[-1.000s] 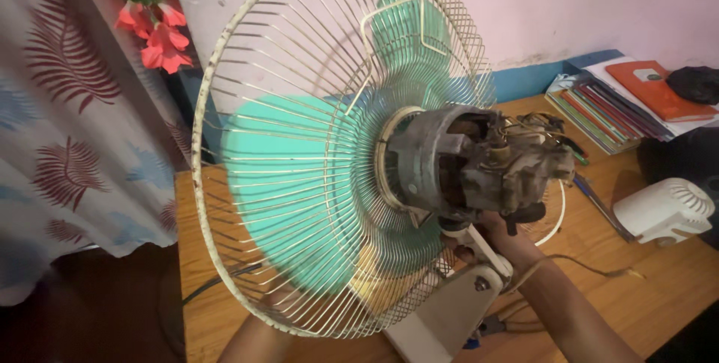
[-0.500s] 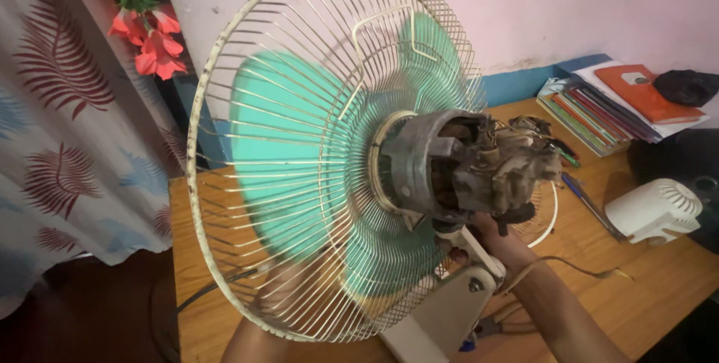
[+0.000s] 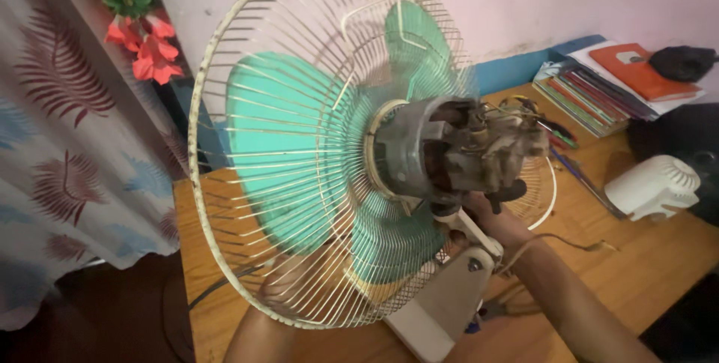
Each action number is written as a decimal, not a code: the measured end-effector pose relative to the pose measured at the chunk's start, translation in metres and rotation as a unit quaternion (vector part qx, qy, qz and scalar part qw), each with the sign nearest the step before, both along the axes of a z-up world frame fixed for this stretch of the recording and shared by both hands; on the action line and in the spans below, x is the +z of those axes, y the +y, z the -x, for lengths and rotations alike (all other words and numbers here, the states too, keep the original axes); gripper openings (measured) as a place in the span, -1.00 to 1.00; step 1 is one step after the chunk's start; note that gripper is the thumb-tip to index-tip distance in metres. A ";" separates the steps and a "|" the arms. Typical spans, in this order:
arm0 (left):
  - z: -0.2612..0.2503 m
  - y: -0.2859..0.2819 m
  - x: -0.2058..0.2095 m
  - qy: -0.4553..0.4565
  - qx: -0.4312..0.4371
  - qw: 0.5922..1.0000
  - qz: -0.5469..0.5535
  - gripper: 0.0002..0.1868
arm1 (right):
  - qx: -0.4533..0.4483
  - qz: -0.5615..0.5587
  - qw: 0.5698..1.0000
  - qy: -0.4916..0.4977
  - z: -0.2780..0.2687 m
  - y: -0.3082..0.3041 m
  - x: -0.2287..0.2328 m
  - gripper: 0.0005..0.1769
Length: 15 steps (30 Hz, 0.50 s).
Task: The person reassembles an electric fan by placing the rear motor cover onto the fan head and securing it with a screwdriver. They tighten the central screw multiple times to ensure the cover is firmly attached.
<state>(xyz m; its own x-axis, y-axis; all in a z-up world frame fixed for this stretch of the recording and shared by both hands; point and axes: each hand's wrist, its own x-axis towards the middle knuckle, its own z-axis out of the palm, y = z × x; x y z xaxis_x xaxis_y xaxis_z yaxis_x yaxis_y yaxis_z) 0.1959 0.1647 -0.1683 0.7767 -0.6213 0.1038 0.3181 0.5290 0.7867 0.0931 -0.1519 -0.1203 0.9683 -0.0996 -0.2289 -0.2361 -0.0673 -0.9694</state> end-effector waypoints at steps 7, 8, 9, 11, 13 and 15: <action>0.030 -0.003 -0.012 0.016 -0.014 1.000 -0.016 -0.35 | -0.031 -0.132 0.991 0.018 0.008 0.017 0.012 -0.57; 0.028 -0.005 -0.012 0.016 -0.011 1.000 -0.013 -0.35 | -0.025 -0.129 0.991 0.012 0.006 0.017 0.013 -0.56; 0.029 -0.006 -0.013 0.016 -0.007 1.000 -0.010 -0.35 | -0.017 -0.127 0.992 0.006 0.006 0.017 0.012 -0.55; 0.028 -0.006 -0.012 0.015 0.004 1.000 -0.005 -0.35 | -0.017 -0.024 1.000 -0.010 0.004 0.012 0.012 -0.55; 0.026 -0.003 -0.008 0.010 0.015 1.000 0.000 -0.35 | -0.012 0.027 0.999 -0.014 0.003 0.009 0.011 -0.54; 0.023 -0.002 -0.003 0.008 0.021 1.000 0.005 -0.34 | -0.005 0.027 1.000 -0.004 0.002 0.007 0.010 -0.53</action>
